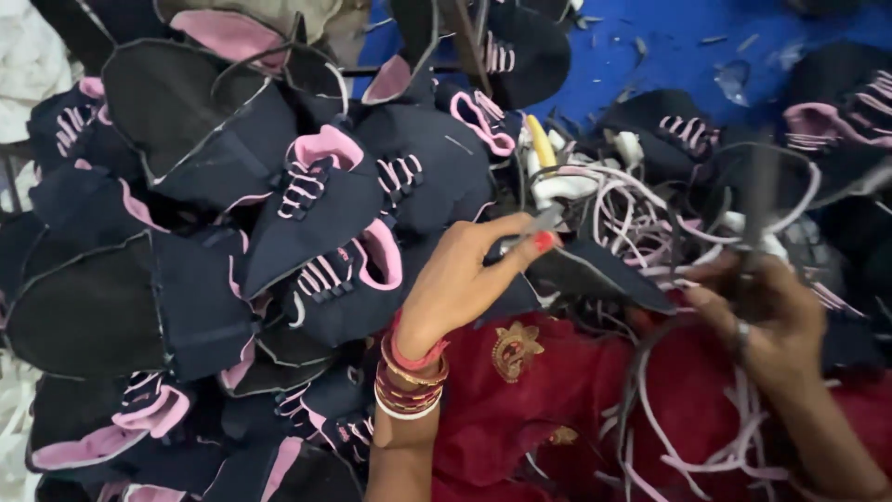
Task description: Trimming excess fabric and lining from the edges of stitched shoe uppers using a pair of scissors.
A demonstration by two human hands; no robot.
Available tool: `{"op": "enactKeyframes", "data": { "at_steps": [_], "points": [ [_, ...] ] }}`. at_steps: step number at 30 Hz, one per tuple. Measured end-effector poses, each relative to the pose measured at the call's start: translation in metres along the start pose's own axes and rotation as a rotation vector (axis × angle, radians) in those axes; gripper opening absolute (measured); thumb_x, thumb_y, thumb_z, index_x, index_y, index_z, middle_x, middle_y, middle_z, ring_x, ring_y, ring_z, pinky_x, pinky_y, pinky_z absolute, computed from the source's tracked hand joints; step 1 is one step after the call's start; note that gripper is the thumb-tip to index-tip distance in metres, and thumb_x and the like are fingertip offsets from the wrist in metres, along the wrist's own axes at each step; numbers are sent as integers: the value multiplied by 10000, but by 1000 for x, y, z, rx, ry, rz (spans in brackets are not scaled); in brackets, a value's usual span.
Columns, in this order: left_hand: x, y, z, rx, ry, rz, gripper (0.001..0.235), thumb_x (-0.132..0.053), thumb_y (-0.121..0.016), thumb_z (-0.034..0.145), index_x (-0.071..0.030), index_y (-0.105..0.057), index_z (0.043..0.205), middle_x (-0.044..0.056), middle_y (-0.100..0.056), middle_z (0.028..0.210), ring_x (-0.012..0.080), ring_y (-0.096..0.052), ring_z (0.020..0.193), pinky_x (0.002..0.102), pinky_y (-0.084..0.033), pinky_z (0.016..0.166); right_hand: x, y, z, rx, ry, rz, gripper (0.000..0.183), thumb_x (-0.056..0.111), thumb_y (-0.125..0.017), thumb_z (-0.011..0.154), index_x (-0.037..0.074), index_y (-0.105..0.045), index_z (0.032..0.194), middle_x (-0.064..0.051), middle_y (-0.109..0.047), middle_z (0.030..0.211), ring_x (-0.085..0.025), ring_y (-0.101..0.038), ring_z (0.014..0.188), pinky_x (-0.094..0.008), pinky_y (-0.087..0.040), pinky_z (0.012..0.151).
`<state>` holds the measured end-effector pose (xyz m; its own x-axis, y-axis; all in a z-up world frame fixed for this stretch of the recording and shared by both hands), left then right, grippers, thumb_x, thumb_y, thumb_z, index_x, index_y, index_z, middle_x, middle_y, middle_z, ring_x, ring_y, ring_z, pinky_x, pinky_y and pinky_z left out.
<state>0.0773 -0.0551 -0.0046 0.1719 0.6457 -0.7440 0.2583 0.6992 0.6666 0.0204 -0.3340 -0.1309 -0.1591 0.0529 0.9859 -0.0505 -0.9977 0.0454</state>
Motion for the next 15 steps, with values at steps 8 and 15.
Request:
{"op": "enactKeyframes", "data": {
  "at_steps": [8,15],
  "points": [
    [16,45,0,-351,-69,-221,358,-320,-557,1045,-17,-740,1099,37,-709,851,55,-579,715,284,-467,644,-50,-5,-11,70,-144,-20,348,32,-756,860,-19,-662,1192,-102,-753,1087,-167,-715,1008,-317,-569,911],
    [68,260,-120,-1486,-242,148,216,-77,-567,1046,90,-654,940,111,-623,853,182,-560,792,349,-493,758,-76,-4,-16,40,-210,-87,393,78,-787,839,-22,-672,1202,-103,-749,1058,-172,-704,967,-318,-559,887]
  ]
}}
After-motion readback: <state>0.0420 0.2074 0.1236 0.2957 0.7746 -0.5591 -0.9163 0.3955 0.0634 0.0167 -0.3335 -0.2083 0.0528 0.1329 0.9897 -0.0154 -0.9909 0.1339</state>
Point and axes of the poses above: each hand's wrist, its own z-axis towards the middle knuckle, its own y-axis out of the back of the hand, x = y × z, the point moved 8 cm from there along z, towards the middle knuckle
